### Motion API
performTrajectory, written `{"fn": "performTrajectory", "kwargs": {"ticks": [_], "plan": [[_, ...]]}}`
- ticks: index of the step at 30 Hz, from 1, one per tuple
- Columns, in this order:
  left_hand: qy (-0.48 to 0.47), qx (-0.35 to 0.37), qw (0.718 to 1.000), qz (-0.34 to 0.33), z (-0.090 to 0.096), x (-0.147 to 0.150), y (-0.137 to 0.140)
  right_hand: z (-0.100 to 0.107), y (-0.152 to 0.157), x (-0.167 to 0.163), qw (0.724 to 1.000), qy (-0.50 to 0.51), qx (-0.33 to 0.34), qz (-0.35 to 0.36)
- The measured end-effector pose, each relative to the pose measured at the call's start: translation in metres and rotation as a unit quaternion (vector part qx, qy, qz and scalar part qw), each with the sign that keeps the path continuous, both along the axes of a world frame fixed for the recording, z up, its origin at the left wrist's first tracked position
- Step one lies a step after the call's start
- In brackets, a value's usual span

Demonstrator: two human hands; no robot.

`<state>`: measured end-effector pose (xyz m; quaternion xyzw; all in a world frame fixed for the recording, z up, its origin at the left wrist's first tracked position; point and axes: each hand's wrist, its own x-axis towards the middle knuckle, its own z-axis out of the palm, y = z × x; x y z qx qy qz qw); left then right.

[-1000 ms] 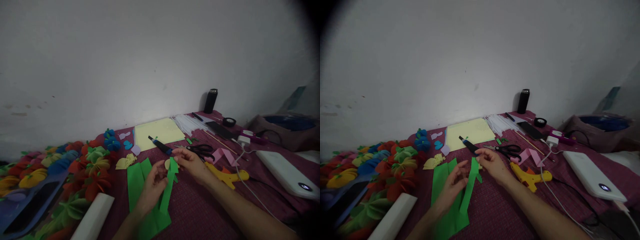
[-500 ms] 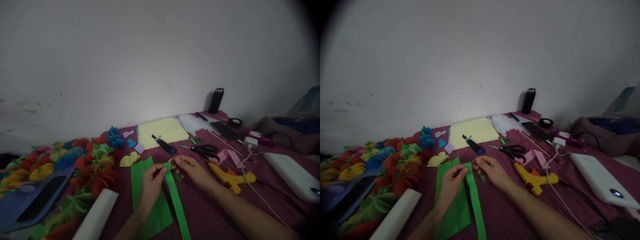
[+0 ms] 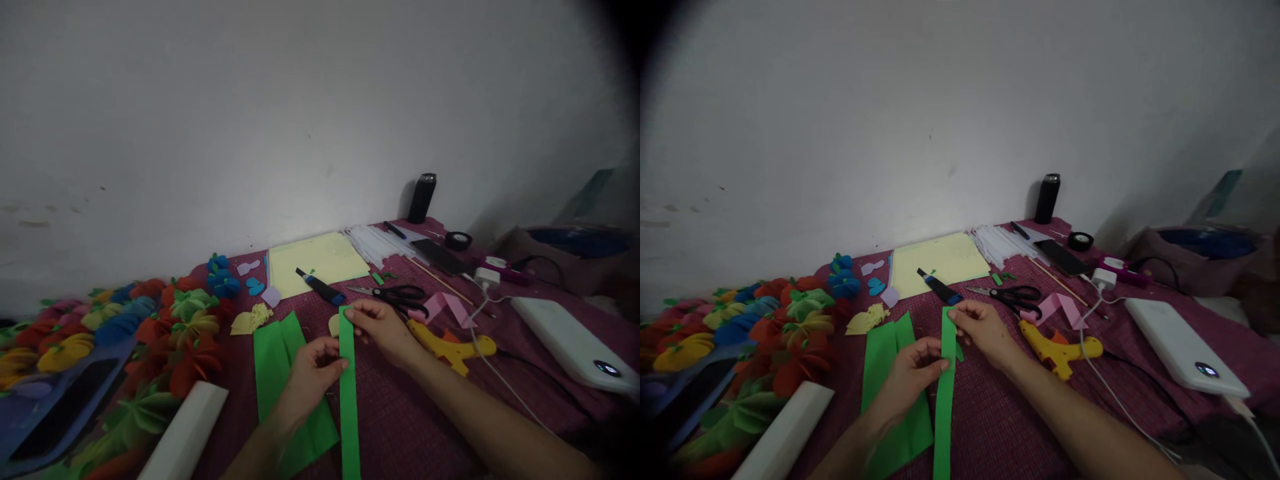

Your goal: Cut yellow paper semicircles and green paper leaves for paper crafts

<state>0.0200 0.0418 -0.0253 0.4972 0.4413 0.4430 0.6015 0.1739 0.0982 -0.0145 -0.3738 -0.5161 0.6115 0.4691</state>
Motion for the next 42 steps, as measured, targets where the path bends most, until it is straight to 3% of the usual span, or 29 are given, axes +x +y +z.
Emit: {"fn": "performTrajectory", "kwargs": {"ticks": [6, 13, 15, 19, 21, 24, 29, 31, 35, 38, 42], "plan": [[-0.004, -0.029, 0.998, -0.055, 0.003, 0.001, -0.004, 0.005, 0.001, 0.003, 0.999, -0.001, -0.013, -0.030], [-0.005, -0.017, 0.995, -0.094, 0.008, -0.006, -0.002, 0.006, 0.010, 0.010, 0.997, 0.035, 0.017, -0.071], [-0.005, -0.011, 0.998, -0.065, 0.011, -0.010, -0.002, 0.004, 0.009, 0.008, 0.997, 0.041, 0.018, -0.060], [-0.011, -0.048, 0.999, 0.022, 0.016, -0.017, 0.001, -0.002, 0.001, -0.004, 0.999, 0.023, -0.001, 0.038], [0.018, -0.031, 0.998, 0.043, 0.015, -0.017, 0.003, -0.005, -0.003, -0.009, 0.997, 0.013, -0.005, 0.070], [0.060, 0.012, 0.995, 0.076, 0.010, -0.015, 0.007, -0.007, -0.006, -0.012, 0.997, -0.005, 0.002, 0.082], [0.085, 0.008, 0.990, 0.109, 0.005, -0.015, 0.010, -0.004, -0.001, -0.004, 0.992, -0.084, 0.044, 0.084], [0.071, -0.004, 0.988, 0.140, 0.004, -0.018, 0.011, -0.002, 0.002, 0.004, 0.967, -0.219, 0.114, 0.069], [0.035, -0.025, 0.980, 0.196, 0.003, -0.023, 0.012, -0.005, 0.005, 0.015, 0.855, -0.470, 0.215, 0.040], [0.032, -0.011, 0.978, 0.208, 0.001, -0.025, 0.012, -0.012, 0.001, 0.014, 0.826, -0.517, 0.220, 0.042], [0.032, 0.002, 0.979, 0.201, 0.000, -0.023, 0.011, -0.020, -0.005, 0.006, 0.813, -0.535, 0.225, 0.050]]}}
